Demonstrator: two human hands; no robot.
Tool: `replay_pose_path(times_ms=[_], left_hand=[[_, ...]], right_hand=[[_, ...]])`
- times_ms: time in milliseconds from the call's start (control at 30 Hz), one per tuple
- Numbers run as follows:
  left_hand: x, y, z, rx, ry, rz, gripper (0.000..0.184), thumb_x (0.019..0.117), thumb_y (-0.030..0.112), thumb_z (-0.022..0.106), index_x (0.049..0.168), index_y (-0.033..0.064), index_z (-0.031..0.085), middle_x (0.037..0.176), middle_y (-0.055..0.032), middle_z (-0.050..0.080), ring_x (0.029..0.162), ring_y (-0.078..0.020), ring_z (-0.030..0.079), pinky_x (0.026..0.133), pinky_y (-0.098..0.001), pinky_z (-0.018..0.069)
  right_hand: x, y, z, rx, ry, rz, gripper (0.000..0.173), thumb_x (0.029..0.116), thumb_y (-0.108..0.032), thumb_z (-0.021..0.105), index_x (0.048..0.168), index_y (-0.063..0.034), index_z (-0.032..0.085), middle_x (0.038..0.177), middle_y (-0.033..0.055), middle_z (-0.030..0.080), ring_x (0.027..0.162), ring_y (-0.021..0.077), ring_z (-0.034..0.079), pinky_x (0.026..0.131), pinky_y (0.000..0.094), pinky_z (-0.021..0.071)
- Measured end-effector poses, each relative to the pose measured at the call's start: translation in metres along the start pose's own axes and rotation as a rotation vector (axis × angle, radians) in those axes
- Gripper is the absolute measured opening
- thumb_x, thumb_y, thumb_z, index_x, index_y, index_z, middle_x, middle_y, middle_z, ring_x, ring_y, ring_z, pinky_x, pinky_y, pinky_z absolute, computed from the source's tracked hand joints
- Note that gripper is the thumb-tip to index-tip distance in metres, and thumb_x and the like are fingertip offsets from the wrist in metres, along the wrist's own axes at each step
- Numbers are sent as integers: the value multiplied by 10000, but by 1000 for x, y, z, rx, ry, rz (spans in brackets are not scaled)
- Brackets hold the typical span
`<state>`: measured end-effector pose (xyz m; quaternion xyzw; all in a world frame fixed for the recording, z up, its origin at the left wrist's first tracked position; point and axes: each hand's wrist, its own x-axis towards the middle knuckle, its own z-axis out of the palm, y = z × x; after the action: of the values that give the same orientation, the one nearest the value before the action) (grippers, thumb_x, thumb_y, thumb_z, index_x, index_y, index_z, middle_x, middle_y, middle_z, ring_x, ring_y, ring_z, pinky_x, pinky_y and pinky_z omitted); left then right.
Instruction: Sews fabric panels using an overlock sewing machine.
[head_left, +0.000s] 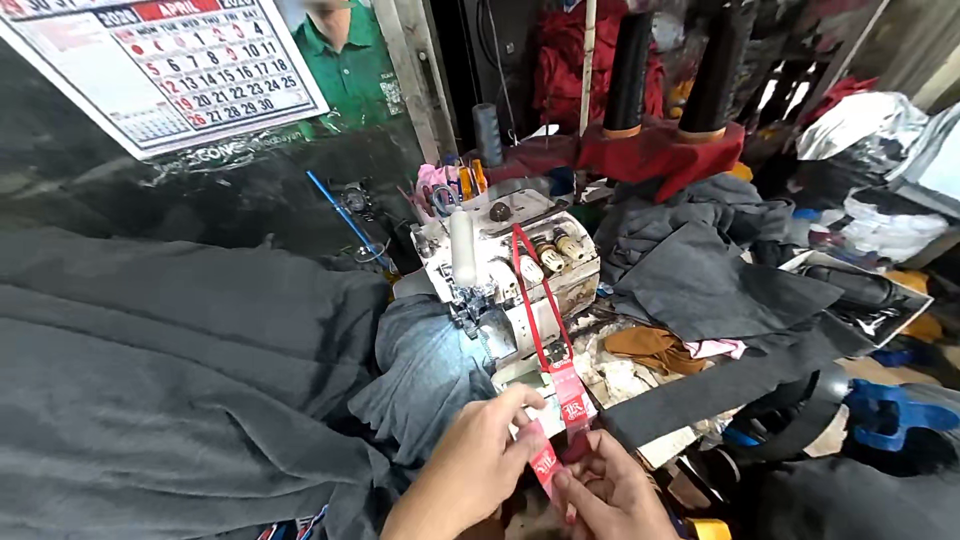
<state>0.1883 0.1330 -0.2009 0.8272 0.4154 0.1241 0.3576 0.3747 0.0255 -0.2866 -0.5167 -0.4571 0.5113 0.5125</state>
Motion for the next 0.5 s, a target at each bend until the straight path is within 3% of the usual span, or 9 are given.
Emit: replay_pose_path(times_ms=[67, 133, 300, 400, 500], left_hand=[[2, -4, 9, 227, 181, -40, 270, 1000, 348, 617, 1247, 260, 680, 1063, 85, 708, 780, -65, 675, 700, -313, 603], [-3, -6, 25, 313, 324, -5, 206, 1011, 339, 586, 1106, 267, 755, 974, 66, 692, 759, -64, 660, 663, -307, 593], [-5, -6, 68, 634, 335, -83, 226, 947, 387, 657, 1049, 218, 768, 997, -20, 685, 663, -178, 682, 515, -384, 571], [-4, -11, 76, 715, 416, -66, 243, 927, 407, 683, 1051, 217, 768, 1006, -13, 687, 635, -171, 675, 476, -359, 553], [-6, -17, 78, 696, 469, -20, 227, 954, 399, 666, 1050, 227, 777, 965, 1, 687, 658, -149, 679, 484, -331, 553]], right_hand=[[1, 10, 8, -16, 112, 48, 362, 938, -128, 748, 1212, -54, 522, 933, 87, 730, 608, 245, 713, 487, 405, 636], [4, 17, 12, -27, 160, 51, 369, 929, -121, 756, 1202, -55, 517, 937, 85, 733, 604, 241, 714, 499, 399, 641], [9, 25, 11, -83, 165, 36, 342, 931, -136, 751, 1182, -72, 528, 932, 49, 735, 613, 206, 716, 510, 381, 642], [9, 28, 10, -130, 128, 21, 330, 938, -162, 744, 1184, -86, 538, 917, 24, 740, 610, 184, 712, 517, 368, 639], [5, 29, 5, -218, 84, -44, 348, 933, -167, 738, 1216, -70, 560, 1005, 21, 735, 715, 146, 730, 629, 351, 656]])
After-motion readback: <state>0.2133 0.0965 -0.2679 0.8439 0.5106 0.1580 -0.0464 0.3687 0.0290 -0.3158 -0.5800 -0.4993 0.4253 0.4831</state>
